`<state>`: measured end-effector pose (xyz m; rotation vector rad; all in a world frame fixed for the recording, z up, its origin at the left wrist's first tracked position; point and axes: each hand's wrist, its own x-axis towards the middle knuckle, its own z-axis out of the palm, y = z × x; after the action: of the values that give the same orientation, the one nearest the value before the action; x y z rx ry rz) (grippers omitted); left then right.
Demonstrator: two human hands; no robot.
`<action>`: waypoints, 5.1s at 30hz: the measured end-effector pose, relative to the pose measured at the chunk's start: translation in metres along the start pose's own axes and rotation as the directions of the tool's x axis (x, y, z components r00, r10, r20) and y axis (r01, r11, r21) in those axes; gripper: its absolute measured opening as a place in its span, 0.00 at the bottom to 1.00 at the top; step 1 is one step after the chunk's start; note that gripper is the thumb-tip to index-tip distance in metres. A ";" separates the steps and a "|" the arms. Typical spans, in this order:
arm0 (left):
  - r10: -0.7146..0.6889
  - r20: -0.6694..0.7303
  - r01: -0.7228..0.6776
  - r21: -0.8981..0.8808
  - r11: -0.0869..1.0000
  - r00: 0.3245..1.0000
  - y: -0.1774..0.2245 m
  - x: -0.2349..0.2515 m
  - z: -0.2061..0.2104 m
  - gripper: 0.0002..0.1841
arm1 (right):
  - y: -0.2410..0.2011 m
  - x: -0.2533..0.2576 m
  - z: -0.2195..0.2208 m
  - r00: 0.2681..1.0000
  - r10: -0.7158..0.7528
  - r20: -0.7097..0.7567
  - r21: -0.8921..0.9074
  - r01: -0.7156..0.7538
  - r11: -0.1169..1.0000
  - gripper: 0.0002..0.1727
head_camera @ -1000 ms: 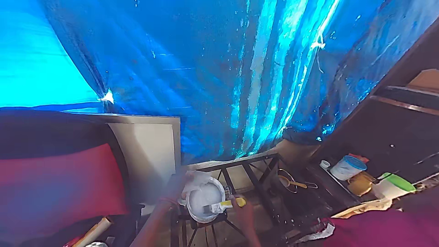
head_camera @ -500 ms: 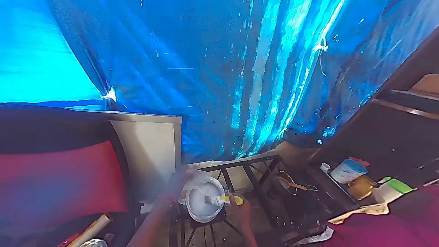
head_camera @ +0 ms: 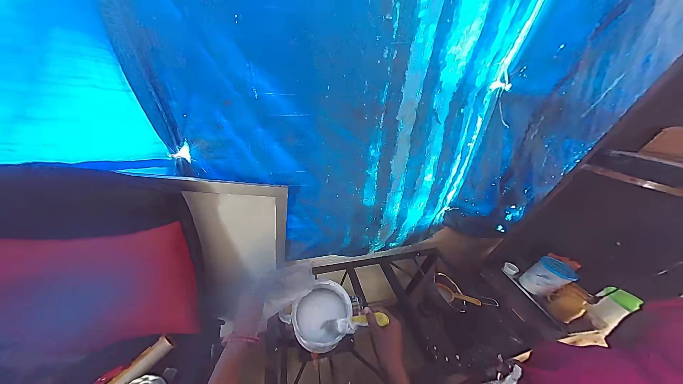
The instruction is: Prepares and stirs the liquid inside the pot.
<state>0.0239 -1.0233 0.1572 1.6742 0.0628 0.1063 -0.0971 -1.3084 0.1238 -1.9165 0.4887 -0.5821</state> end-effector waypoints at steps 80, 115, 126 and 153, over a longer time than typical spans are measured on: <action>-0.405 -0.118 0.264 -0.590 0.763 0.907 -0.023 -0.037 -0.013 0.16 | -0.043 0.037 0.017 0.977 -0.027 0.212 -0.250 0.081 0.965 0.13; -0.385 -0.057 0.266 -0.630 0.729 0.921 -0.024 -0.044 0.005 0.16 | 0.000 0.025 0.024 0.999 -0.049 -0.014 -0.090 0.048 0.995 0.13; -0.430 -0.075 0.301 -0.605 0.737 0.900 -0.025 -0.042 0.010 0.13 | -0.001 0.020 0.019 0.994 0.021 0.108 0.061 -0.028 0.998 0.13; -0.432 -0.103 0.278 -0.630 0.726 0.896 -0.021 -0.049 -0.002 0.14 | -0.005 0.038 0.018 0.994 -0.059 -0.090 -0.162 0.044 0.986 0.13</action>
<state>-0.0243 -1.0239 0.1352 0.9692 0.4946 0.0295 -0.0558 -1.3148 0.1282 -2.0662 0.5622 -0.6870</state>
